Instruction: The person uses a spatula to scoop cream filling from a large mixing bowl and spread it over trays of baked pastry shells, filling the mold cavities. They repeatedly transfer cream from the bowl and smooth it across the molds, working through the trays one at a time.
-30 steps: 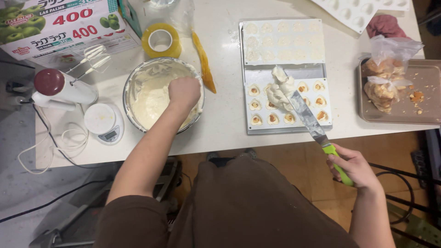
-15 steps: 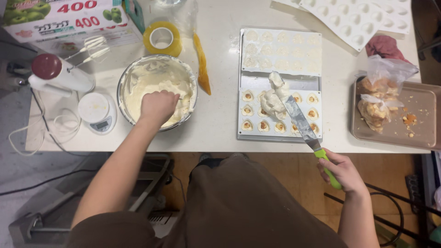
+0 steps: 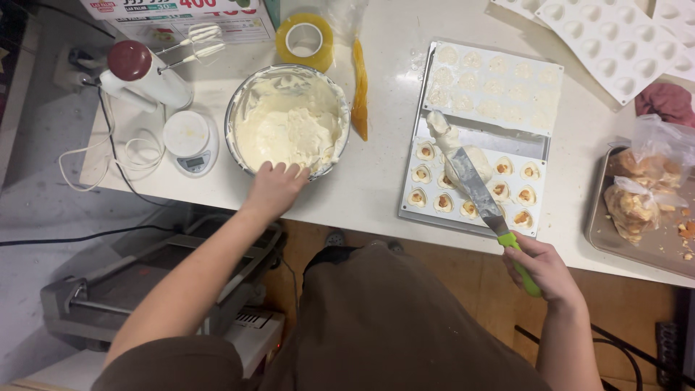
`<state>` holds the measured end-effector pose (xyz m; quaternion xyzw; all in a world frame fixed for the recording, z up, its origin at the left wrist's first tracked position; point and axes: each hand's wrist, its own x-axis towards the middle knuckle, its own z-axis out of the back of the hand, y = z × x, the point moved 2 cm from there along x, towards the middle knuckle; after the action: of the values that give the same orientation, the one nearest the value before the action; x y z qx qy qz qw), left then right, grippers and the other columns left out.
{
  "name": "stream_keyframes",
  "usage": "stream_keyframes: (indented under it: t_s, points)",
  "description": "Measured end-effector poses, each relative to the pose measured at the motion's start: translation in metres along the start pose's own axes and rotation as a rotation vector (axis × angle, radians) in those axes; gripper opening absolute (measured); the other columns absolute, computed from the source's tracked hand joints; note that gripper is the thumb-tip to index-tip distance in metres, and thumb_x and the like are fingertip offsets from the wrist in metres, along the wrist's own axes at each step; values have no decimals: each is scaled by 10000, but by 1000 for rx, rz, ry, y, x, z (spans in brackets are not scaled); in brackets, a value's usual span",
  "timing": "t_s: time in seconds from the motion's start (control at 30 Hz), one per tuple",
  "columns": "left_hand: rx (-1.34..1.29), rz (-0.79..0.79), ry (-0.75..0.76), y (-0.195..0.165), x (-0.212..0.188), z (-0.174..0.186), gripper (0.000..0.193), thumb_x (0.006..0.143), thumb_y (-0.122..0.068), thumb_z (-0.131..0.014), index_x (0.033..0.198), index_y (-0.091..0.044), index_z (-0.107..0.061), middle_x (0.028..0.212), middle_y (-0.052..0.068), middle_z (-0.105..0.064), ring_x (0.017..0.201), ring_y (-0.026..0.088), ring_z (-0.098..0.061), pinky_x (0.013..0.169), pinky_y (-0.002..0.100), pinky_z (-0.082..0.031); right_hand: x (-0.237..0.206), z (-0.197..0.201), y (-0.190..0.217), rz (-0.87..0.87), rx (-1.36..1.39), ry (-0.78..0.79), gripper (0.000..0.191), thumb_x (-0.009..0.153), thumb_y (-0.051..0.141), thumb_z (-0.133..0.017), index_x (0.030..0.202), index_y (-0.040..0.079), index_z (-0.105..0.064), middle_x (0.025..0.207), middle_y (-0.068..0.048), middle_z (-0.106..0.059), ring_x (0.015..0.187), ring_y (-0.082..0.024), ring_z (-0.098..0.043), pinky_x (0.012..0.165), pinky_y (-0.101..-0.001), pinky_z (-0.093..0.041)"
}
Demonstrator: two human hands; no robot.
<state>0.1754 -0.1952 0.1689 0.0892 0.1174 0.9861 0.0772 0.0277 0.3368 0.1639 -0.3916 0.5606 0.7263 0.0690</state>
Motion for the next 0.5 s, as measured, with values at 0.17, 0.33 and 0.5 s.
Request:
stream_keyframes:
  t_s: [0.17,0.33,0.5]
  points:
    - [-66,-30,-108,-7,-4,-7,299,787,-150,-667,1080,-120,-719,861,-15,-630,761,168,-614,670,341,-436,-2,-5,2,-1,-5,14,458,933,144,-638,1383,59,-637,743,-20,-588,545,-127,-512,439,-310,-420]
    - [-57,-7,-147,7,10,-12,164,806,-112,-659,968,-118,-689,801,-18,-612,755,162,-616,676,332,-432,-8,-7,2,39,-21,8,470,936,140,-635,1400,64,-634,702,-22,-558,531,-133,-500,436,-311,-417]
    - [-80,-55,-218,43,23,-8,131,815,-88,-651,936,-123,-689,765,-28,-639,734,146,-631,714,330,-448,-11,-11,3,36,-25,-26,465,940,135,-631,1398,55,-634,696,-26,-544,533,-140,-493,445,-317,-412]
